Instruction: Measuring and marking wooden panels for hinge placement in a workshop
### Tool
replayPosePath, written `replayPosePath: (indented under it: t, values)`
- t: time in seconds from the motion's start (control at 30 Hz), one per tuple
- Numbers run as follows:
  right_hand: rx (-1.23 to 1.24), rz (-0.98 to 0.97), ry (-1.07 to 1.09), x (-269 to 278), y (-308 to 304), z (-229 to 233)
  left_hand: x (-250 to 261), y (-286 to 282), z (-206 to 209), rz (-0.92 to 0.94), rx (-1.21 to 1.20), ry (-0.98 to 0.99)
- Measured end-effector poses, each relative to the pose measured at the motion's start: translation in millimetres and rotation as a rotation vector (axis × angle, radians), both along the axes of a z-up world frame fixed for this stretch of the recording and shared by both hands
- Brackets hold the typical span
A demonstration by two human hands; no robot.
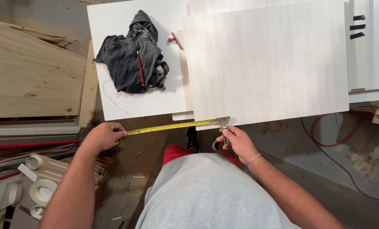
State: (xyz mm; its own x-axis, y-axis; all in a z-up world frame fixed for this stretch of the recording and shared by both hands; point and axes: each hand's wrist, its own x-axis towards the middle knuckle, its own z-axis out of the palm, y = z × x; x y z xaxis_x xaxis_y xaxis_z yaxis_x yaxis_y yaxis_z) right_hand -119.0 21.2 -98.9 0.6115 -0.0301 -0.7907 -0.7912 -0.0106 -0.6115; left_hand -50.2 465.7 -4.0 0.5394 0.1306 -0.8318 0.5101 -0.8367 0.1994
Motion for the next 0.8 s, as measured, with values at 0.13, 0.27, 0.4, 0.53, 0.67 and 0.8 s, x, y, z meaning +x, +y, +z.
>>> replayPosePath:
  t: [0.13, 0.27, 0.4, 0.53, 0.67, 0.8]
  values:
    - [0.006, 0.003, -0.002, -0.5, -0.2, -0.8, 0.5, -0.7, 2.6, 0.009, 0.000, 0.003]
    - [0.007, 0.001, -0.001, 0.4, 0.2, 2.0, 1.1, -2.6, 3.9, 0.003, 0.000, 0.003]
    - [0.003, 0.002, 0.000, 0.8, 1.2, 4.9, 1.3, -1.4, 2.2, 0.007, -0.005, 0.011]
    - [0.011, -0.004, -0.006, 0.4, 1.1, 4.0, 1.8, -2.3, 5.2, 0.013, -0.018, 0.007]
    - [0.013, 0.003, -0.002, 0.2, 0.7, 1.9, 1.2, -1.7, 3.8, 0.004, -0.001, 0.015]
    - [0.018, 0.006, -0.003, 0.2, -0.2, 0.3, 2.2, -2.0, 5.2, 0.002, -0.001, 0.011]
